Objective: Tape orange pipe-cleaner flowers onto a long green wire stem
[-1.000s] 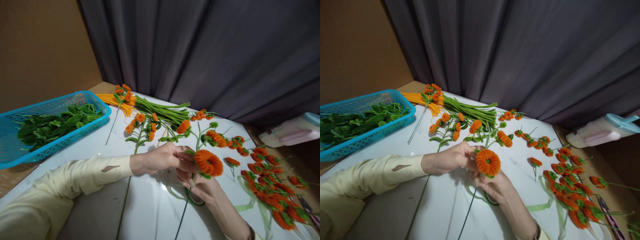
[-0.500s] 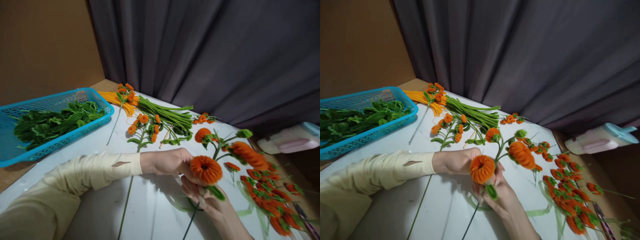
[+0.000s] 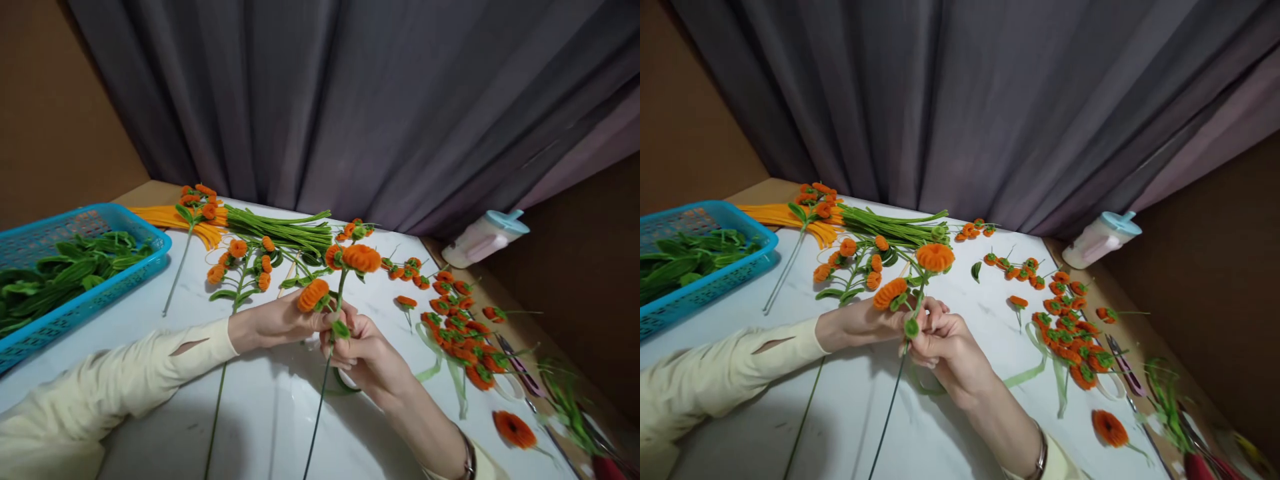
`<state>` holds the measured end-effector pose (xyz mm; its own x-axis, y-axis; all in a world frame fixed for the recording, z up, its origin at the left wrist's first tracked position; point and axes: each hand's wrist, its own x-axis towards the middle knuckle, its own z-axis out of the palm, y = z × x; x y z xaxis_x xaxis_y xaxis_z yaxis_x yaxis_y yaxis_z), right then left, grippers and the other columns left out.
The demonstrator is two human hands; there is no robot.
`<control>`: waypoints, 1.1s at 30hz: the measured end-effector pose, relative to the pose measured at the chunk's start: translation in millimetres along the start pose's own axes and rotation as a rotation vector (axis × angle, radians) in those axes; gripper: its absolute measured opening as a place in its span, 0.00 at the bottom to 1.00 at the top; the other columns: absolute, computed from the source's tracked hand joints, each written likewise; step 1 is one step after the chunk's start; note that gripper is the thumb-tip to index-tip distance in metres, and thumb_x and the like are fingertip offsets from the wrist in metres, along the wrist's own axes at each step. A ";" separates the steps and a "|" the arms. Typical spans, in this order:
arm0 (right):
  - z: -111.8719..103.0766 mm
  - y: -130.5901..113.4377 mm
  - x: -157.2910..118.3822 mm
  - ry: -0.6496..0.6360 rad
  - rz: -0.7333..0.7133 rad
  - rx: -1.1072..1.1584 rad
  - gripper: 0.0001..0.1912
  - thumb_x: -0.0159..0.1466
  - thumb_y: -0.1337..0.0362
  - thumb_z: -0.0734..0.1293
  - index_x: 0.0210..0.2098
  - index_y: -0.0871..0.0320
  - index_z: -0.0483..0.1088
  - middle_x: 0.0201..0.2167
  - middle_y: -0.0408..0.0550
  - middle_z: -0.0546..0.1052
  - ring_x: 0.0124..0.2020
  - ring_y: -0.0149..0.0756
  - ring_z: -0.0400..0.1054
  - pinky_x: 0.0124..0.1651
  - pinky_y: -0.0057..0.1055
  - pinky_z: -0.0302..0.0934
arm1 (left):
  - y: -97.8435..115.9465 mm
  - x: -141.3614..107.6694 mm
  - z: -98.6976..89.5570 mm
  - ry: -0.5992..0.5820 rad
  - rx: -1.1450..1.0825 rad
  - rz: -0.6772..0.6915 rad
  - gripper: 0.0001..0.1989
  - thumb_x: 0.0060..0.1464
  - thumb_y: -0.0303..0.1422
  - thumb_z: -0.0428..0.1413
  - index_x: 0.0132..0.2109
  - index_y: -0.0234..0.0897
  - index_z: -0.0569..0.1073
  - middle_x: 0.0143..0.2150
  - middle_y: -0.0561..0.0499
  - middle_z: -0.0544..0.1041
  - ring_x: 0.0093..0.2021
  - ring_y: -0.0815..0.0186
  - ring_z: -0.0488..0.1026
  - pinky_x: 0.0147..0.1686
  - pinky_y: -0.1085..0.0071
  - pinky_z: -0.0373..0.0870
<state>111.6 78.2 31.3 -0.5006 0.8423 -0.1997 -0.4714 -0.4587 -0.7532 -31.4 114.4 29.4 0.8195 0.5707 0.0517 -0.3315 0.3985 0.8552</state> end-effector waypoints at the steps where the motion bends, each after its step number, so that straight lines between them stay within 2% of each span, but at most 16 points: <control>1: 1.2 -2.5 -2.8 0.026 -0.004 -0.006 0.16 0.43 0.66 0.77 0.19 0.60 0.65 0.16 0.36 0.61 0.16 0.20 0.43 0.19 0.25 0.35 | 0.0 -0.1 2.0 0.033 0.000 0.018 0.18 0.43 0.46 0.63 0.35 0.34 0.76 0.29 0.52 0.71 0.29 0.71 0.66 0.29 0.75 0.62; 6: 7.6 -9.2 -15.5 0.188 -0.047 -0.126 0.10 0.47 0.63 0.75 0.19 0.63 0.73 0.14 0.37 0.57 0.16 0.20 0.44 0.21 0.27 0.35 | -6.5 -7.8 5.2 0.275 0.081 0.059 0.17 0.51 0.42 0.59 0.43 0.36 0.77 0.42 0.46 0.78 0.44 0.63 0.71 0.47 0.69 0.63; 9: 10.1 -10.9 -19.1 0.314 -0.068 -0.170 0.10 0.47 0.62 0.75 0.22 0.63 0.75 0.14 0.36 0.57 0.17 0.21 0.43 0.22 0.28 0.34 | -6.7 -19.2 5.0 0.445 0.211 -0.005 0.14 0.53 0.40 0.57 0.44 0.37 0.77 0.44 0.47 0.78 0.47 0.62 0.71 0.50 0.69 0.61; 12: 10.2 -12.5 -19.5 0.388 -0.082 -0.218 0.10 0.47 0.62 0.75 0.24 0.63 0.76 0.14 0.38 0.60 0.18 0.22 0.44 0.22 0.28 0.35 | 2.4 -30.5 9.9 0.615 0.473 -0.072 0.12 0.50 0.39 0.59 0.40 0.39 0.79 0.42 0.50 0.79 0.44 0.63 0.72 0.44 0.73 0.64; 15: 8.5 -13.4 -18.4 0.389 -0.105 -0.265 0.10 0.48 0.61 0.74 0.25 0.63 0.76 0.16 0.39 0.63 0.19 0.23 0.45 0.23 0.28 0.38 | 17.6 -34.8 20.5 0.622 0.761 -0.099 0.13 0.53 0.40 0.55 0.31 0.35 0.79 0.33 0.50 0.80 0.35 0.64 0.73 0.35 0.75 0.66; 18: 7.8 -13.6 -17.0 0.372 -0.123 -0.299 0.09 0.49 0.61 0.74 0.25 0.62 0.76 0.16 0.39 0.64 0.19 0.23 0.46 0.23 0.27 0.40 | 29.7 -31.5 28.3 0.681 0.835 -0.089 0.20 0.55 0.44 0.51 0.30 0.32 0.78 0.27 0.49 0.78 0.27 0.67 0.71 0.24 0.76 0.64; 21: 8.8 -15.4 -17.0 0.353 -0.129 -0.310 0.09 0.49 0.62 0.73 0.25 0.62 0.76 0.17 0.40 0.66 0.19 0.23 0.47 0.23 0.27 0.40 | 28.4 -27.1 24.4 0.576 0.637 -0.133 0.22 0.55 0.46 0.50 0.30 0.30 0.77 0.26 0.47 0.77 0.24 0.66 0.71 0.19 0.75 0.63; 23: 9.3 -17.7 -17.5 0.337 -0.116 -0.285 0.09 0.49 0.62 0.74 0.25 0.63 0.76 0.18 0.41 0.67 0.19 0.22 0.47 0.23 0.27 0.39 | 18.6 -26.2 15.3 0.483 0.489 -0.119 0.20 0.56 0.43 0.51 0.32 0.31 0.78 0.28 0.47 0.77 0.28 0.66 0.71 0.23 0.75 0.66; 25: 8.3 -19.5 -17.1 0.298 -0.090 -0.234 0.09 0.48 0.62 0.74 0.25 0.63 0.76 0.16 0.40 0.66 0.18 0.22 0.46 0.22 0.27 0.36 | 4.9 -26.1 3.9 0.468 0.341 -0.037 0.14 0.55 0.40 0.54 0.34 0.33 0.78 0.35 0.47 0.78 0.33 0.67 0.71 0.31 0.75 0.67; 26: 7.1 -19.7 -16.2 0.264 -0.074 -0.205 0.09 0.48 0.63 0.74 0.24 0.63 0.75 0.15 0.39 0.65 0.17 0.21 0.45 0.22 0.27 0.35 | -1.8 -25.6 -1.5 0.476 0.262 -0.010 0.11 0.54 0.37 0.56 0.37 0.34 0.78 0.38 0.48 0.78 0.35 0.68 0.71 0.36 0.76 0.67; 28: 3.4 -17.9 -12.6 0.169 -0.041 -0.155 0.09 0.48 0.64 0.74 0.23 0.64 0.75 0.12 0.37 0.61 0.15 0.20 0.44 0.22 0.27 0.33 | -12.7 -22.3 -9.9 0.428 0.064 0.025 0.11 0.50 0.35 0.60 0.41 0.36 0.77 0.40 0.48 0.78 0.38 0.68 0.71 0.41 0.74 0.66; 30: -1.3 -13.7 -6.8 0.060 -0.014 -0.115 0.09 0.50 0.64 0.74 0.23 0.64 0.74 0.12 0.36 0.59 0.14 0.19 0.44 0.22 0.27 0.33 | -18.4 -16.1 -14.0 0.349 -0.066 0.086 0.15 0.46 0.37 0.63 0.41 0.35 0.78 0.41 0.46 0.77 0.39 0.65 0.72 0.39 0.72 0.67; 33: -8.0 -6.2 3.1 -0.077 0.008 -0.024 0.10 0.50 0.65 0.74 0.22 0.63 0.70 0.14 0.36 0.62 0.13 0.18 0.45 0.20 0.26 0.32 | -19.4 -5.4 -14.1 0.237 -0.109 0.123 0.14 0.43 0.39 0.64 0.38 0.35 0.78 0.36 0.46 0.78 0.36 0.64 0.72 0.35 0.72 0.67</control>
<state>118.9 85.9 30.4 -0.5591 0.8139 -0.1579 -0.4498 -0.4578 -0.7669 -36.0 113.7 5.3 0.6420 0.7665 0.0182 -0.4804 0.3836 0.7887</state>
